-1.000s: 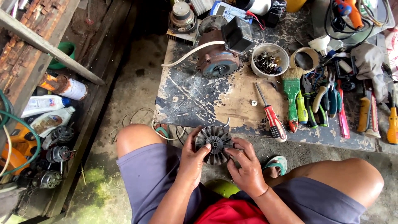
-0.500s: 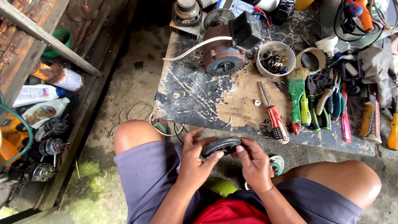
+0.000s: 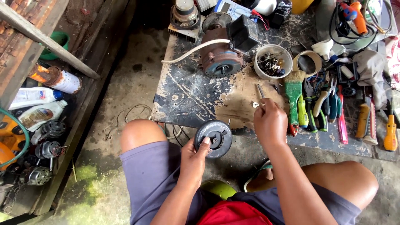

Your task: Disassembling an electric motor using a screwdriver and pliers on a repair bench.

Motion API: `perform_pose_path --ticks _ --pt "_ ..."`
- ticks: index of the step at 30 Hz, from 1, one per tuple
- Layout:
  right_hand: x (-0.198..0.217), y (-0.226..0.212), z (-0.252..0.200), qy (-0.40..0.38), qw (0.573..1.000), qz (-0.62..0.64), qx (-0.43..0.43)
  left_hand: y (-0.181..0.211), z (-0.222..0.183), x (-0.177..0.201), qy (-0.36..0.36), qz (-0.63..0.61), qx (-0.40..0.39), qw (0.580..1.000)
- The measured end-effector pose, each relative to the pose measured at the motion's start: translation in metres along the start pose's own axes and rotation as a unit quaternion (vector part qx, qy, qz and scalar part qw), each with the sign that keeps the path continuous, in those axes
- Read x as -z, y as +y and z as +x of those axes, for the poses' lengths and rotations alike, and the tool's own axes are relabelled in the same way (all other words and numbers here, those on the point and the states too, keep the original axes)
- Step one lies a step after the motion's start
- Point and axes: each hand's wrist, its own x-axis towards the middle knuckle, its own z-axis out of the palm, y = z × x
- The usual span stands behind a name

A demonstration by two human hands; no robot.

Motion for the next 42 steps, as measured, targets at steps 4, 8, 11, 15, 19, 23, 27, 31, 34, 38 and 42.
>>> perform_pose_path --ticks 4,8,11,15,19,23,27,31,34,38,42 --pt "-0.011 0.002 0.013 -0.048 0.997 -0.045 -0.046 -0.003 0.003 0.002 0.014 0.008 0.002 1.0" --pt "-0.015 0.002 0.013 -0.041 0.996 -0.071 -0.047 -0.003 0.002 0.004 0.016 -0.002 0.022 1.0" --pt "-0.01 -0.004 0.016 -0.066 0.993 -0.096 -0.037 -0.003 0.002 0.003 0.009 0.015 -0.016 1.0" --pt "-0.009 -0.012 0.017 -0.054 0.996 -0.039 -0.052 0.048 0.01 -0.013 0.025 0.027 0.006 0.999" --pt "-0.008 -0.052 0.016 -0.031 0.965 0.243 -0.097 0.095 0.044 -0.015 0.033 0.222 -0.064 0.972" --pt "-0.024 -0.084 0.026 -0.017 0.892 0.439 -0.106 0.096 0.106 0.001 0.042 0.393 -0.095 0.914" --pt "-0.052 -0.092 0.044 0.027 0.894 0.438 -0.096 0.111 0.114 -0.003 0.07 0.438 -0.133 0.887" --pt "-0.075 -0.095 0.055 0.057 0.855 0.502 -0.113 0.121 0.107 -0.012 0.107 0.422 -0.234 0.869" --pt "-0.084 -0.094 0.062 0.067 0.845 0.518 -0.118 0.123 0.111 -0.02 0.09 0.42 -0.261 0.865" --pt "-0.092 -0.095 0.065 0.093 0.841 0.519 -0.121 0.118 0.125 -0.024 0.042 0.425 -0.345 0.836" --pt "-0.099 -0.091 0.07 0.11 0.827 0.535 -0.134 0.109 0.146 -0.024 -0.009 0.41 -0.384 0.827"
